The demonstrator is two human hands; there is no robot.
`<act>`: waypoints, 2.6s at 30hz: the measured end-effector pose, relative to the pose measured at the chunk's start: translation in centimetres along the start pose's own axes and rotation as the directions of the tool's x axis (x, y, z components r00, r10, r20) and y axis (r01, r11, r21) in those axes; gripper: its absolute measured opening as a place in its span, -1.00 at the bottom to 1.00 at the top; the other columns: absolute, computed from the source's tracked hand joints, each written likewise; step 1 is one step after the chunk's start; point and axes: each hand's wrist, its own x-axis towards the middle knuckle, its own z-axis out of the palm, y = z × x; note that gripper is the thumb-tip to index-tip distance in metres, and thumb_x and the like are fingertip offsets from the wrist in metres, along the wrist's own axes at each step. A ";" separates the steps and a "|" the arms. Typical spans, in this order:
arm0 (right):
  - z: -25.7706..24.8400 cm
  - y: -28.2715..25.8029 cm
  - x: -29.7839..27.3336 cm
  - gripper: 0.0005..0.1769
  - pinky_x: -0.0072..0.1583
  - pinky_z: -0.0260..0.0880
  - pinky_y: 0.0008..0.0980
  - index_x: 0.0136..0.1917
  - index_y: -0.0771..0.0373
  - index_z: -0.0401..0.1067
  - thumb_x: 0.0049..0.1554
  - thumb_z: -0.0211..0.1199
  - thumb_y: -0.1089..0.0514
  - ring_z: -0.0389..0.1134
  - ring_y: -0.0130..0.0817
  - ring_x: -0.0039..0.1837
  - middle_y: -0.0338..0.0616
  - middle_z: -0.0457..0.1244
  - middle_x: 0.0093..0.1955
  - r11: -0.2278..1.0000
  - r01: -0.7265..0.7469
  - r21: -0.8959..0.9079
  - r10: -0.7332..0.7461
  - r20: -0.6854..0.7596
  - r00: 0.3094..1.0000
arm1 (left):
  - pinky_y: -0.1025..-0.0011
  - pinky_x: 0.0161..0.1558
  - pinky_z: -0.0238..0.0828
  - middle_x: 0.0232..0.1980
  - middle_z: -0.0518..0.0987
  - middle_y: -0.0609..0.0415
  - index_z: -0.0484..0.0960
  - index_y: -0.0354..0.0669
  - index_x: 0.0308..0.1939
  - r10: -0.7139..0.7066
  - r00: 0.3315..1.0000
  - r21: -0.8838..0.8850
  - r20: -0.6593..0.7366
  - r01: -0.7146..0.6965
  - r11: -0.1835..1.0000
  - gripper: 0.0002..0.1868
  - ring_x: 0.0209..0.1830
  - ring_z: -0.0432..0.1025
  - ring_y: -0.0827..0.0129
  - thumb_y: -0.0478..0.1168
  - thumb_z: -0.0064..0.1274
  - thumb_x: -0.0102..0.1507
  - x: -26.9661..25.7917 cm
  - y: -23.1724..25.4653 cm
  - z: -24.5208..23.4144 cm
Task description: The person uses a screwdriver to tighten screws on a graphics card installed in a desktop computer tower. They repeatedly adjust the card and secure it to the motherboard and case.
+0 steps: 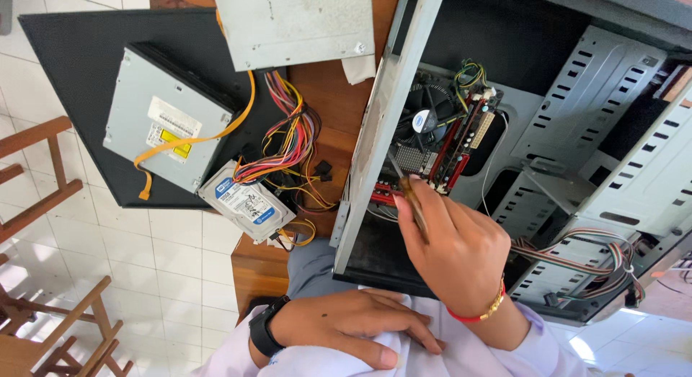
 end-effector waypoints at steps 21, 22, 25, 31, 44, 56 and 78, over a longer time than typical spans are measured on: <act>2.0 -0.2 2.4 -0.82 -0.40 0.10 -0.45 -0.01 0.20 0.50 0.18 0.29 0.07 0.20 -0.45 -0.46 -0.38 0.24 -0.45 0.996 -0.093 0.000 0.093 -0.009 0.996 | 0.31 0.51 0.00 0.32 0.37 0.00 0.30 -0.11 0.28 -0.032 0.999 -0.097 0.031 0.035 0.995 -0.41 0.43 0.23 0.18 0.20 -0.42 0.38 1.5 -0.2 -2.0; 2.2 -0.1 2.5 -0.82 -0.40 0.10 -0.45 -0.01 0.20 0.50 0.18 0.29 0.07 0.20 -0.45 -0.46 -0.38 0.24 -0.45 0.995 -0.095 0.001 0.095 -0.009 0.995 | 0.31 0.51 0.00 0.32 0.37 0.00 0.30 -0.11 0.28 -0.033 0.999 -0.097 0.032 0.036 0.995 -0.41 0.43 0.23 0.18 0.20 -0.42 0.38 1.6 -0.1 -2.1; 2.5 0.2 2.9 -0.86 -0.40 0.07 -0.45 -0.03 0.17 0.48 0.17 0.29 0.11 0.21 -0.41 -0.45 -0.37 0.27 -0.41 0.994 -0.106 0.030 0.106 -0.012 0.994 | 0.31 0.48 0.03 0.31 0.38 -0.01 0.30 -0.13 0.28 -0.037 0.999 -0.109 0.033 0.040 0.993 -0.41 0.41 0.25 0.18 0.19 -0.41 0.38 1.7 0.0 -2.2; 2.5 0.8 2.8 -0.88 -0.35 0.20 -0.41 -0.05 0.20 0.47 0.14 0.27 0.14 0.29 -0.34 -0.40 -0.30 0.34 -0.35 0.970 -0.169 0.177 0.164 0.039 0.986 | 0.26 0.56 -0.05 0.36 0.35 0.02 0.29 -0.13 0.30 -0.070 0.997 -0.153 0.039 0.075 0.985 -0.41 0.51 0.17 0.19 0.18 -0.37 0.37 1.6 0.0 -2.5; -0.5 1.8 1.5 -0.92 -0.35 0.20 -0.50 -0.10 0.18 0.46 0.10 0.27 0.17 0.25 -0.45 -0.46 -0.34 0.32 -0.36 0.900 -0.260 0.350 0.255 0.061 0.965 | 0.28 0.55 0.01 0.35 0.38 0.01 0.32 -0.16 0.29 -0.055 0.996 -0.202 0.073 0.069 0.977 -0.41 0.51 0.19 0.22 0.18 -0.34 0.39 1.7 -0.4 -3.3; -3.8 8.2 2.8 -0.88 -0.19 0.22 -0.46 0.02 0.35 0.56 0.25 0.25 0.28 0.31 -0.40 -0.24 -0.13 0.38 -0.15 0.907 -0.292 0.302 0.317 -0.035 0.948 | 0.33 0.50 0.11 0.22 0.49 0.02 0.43 -0.20 0.18 -0.090 0.992 -0.186 0.091 0.105 0.977 -0.51 0.35 0.33 0.30 0.07 -0.38 0.44 2.4 0.0 -2.9; -4.7 12.2 -0.5 -0.82 -0.22 0.09 -0.45 -0.09 0.26 0.56 0.39 0.29 0.26 0.18 -0.45 -0.37 -0.33 0.21 -0.41 0.961 -0.265 0.082 0.277 -0.212 0.937 | 0.44 0.32 0.12 -0.01 0.63 0.01 0.42 -0.16 0.12 -0.141 0.988 0.020 -0.066 0.143 0.990 -0.49 0.12 0.39 0.49 0.11 -0.49 0.41 2.3 -0.4 -0.1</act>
